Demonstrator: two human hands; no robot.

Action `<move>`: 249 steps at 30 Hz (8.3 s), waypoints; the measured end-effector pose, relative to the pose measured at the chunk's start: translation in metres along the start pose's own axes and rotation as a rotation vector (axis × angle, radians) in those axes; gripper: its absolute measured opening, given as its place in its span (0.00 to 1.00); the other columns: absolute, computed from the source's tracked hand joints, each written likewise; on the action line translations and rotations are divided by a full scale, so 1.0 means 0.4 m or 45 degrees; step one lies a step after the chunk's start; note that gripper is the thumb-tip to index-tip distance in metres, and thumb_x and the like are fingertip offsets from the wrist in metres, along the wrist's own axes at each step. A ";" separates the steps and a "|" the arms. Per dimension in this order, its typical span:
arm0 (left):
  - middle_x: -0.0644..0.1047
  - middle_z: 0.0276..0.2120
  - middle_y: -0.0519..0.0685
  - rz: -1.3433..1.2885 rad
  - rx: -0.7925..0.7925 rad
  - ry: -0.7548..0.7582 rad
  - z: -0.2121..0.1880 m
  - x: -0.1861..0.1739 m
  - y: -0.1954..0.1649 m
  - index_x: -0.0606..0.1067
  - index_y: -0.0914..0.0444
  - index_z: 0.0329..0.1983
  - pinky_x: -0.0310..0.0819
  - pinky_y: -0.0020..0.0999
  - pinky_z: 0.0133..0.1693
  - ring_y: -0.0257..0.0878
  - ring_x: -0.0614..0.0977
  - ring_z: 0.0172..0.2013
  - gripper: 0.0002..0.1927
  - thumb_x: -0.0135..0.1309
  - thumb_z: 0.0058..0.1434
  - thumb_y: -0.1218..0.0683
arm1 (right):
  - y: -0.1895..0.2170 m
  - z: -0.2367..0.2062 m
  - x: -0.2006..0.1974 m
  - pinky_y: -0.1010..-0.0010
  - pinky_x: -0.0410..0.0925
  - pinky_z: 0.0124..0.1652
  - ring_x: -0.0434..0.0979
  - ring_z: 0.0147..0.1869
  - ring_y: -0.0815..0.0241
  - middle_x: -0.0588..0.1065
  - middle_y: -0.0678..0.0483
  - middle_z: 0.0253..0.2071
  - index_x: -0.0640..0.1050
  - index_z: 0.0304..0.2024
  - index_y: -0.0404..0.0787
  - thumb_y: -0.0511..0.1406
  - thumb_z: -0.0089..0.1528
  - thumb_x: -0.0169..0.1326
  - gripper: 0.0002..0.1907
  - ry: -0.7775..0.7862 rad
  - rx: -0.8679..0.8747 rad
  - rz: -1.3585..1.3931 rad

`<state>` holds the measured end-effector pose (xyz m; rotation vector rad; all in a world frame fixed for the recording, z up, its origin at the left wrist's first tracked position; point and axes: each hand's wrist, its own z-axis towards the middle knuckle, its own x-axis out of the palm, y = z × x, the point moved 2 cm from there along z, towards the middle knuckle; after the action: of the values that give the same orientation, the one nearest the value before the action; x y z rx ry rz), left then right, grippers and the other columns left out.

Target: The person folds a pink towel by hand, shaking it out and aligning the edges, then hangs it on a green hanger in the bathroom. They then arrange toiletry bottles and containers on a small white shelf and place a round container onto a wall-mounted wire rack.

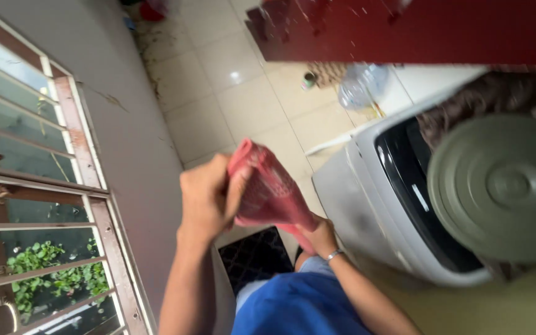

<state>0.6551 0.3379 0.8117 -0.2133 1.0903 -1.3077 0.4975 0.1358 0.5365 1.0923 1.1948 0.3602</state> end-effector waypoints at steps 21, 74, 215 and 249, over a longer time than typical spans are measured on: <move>0.64 0.23 0.50 -0.153 0.055 0.064 -0.293 0.277 -0.423 0.67 0.69 0.34 0.57 0.33 0.29 0.31 0.61 0.28 0.20 0.53 0.81 0.53 | -0.494 -0.996 -0.522 0.55 0.73 0.58 0.75 0.59 0.59 0.73 0.55 0.54 0.69 0.56 0.39 0.34 0.68 0.53 0.15 -0.727 0.573 1.671; 0.82 0.36 0.54 -1.327 0.966 1.296 -0.668 1.115 -0.753 0.79 0.65 0.44 0.79 0.40 0.42 0.51 0.84 0.36 0.13 0.65 0.56 0.61 | -0.348 -1.186 -0.858 0.58 0.73 0.38 0.81 0.38 0.49 0.81 0.51 0.33 0.80 0.41 0.47 0.37 0.56 0.58 0.11 -0.915 0.889 -0.692; 0.80 0.30 0.66 0.216 0.331 0.980 -0.649 1.866 -1.208 0.70 0.61 0.51 0.76 0.62 0.37 0.66 0.82 0.33 0.10 0.46 0.68 0.55 | -1.095 -1.295 -1.818 0.60 0.65 0.64 0.70 0.67 0.51 0.70 0.45 0.65 0.66 0.66 0.34 0.36 0.59 0.64 0.36 -1.411 0.333 0.300; 0.76 0.40 0.55 0.008 0.025 0.757 -0.872 1.506 -1.280 0.71 0.61 0.52 0.72 0.49 0.47 0.54 0.78 0.46 0.12 0.51 0.66 0.58 | -0.852 -0.410 -1.550 0.62 0.69 0.63 0.78 0.62 0.55 0.79 0.49 0.58 0.76 0.61 0.35 0.33 0.60 0.66 0.27 0.453 -0.200 0.806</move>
<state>-0.0181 -0.1830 0.6635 0.2110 1.5712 -1.4141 0.0138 -0.4012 0.6094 1.2850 1.0768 1.1566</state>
